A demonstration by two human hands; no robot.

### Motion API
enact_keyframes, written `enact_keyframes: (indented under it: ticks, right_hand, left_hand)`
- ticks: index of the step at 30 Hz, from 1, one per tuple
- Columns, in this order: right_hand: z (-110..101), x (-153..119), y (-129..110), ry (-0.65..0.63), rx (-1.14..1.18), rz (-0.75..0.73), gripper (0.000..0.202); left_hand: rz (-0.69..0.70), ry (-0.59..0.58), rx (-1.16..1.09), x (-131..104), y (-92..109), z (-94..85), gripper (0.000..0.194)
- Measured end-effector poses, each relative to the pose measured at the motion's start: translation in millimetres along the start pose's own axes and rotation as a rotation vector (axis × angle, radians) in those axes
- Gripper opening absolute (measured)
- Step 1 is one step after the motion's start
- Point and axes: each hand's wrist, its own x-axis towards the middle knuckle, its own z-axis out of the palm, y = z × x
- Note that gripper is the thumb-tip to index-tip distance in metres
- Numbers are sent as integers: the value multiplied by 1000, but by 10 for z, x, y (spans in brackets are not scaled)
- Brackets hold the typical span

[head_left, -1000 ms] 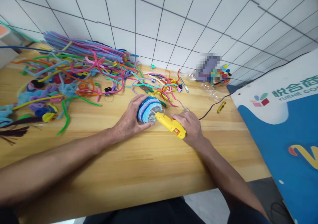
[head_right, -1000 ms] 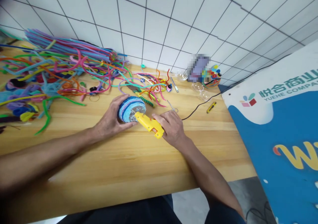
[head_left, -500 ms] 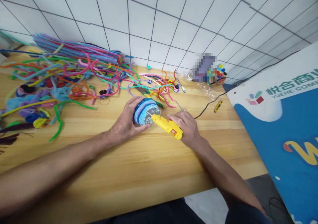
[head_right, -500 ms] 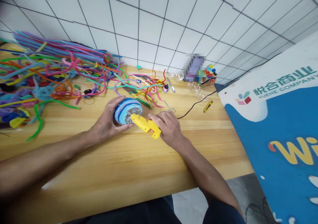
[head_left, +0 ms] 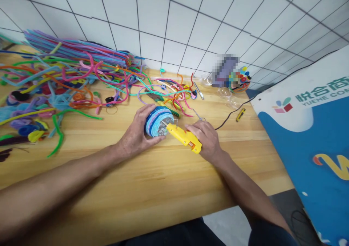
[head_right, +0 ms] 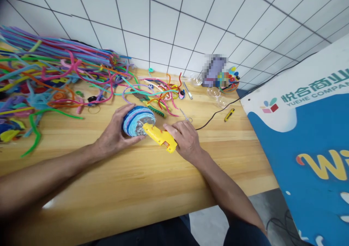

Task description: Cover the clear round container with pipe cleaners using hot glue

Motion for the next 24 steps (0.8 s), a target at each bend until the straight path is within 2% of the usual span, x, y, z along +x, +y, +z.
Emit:
enact_keyframes:
  ticks: [7, 14, 24]
  right_hand:
    - [8, 32, -3, 37, 13, -31, 41]
    - [6, -5, 29, 27, 44, 41, 45]
    - [-30, 59, 5, 38, 78, -21, 47]
  left_hand:
    - [-9, 12, -42, -4, 0, 7, 100]
    - [15, -16, 31, 14, -9, 2, 110]
    - [30, -24, 29, 21, -7, 3, 109]
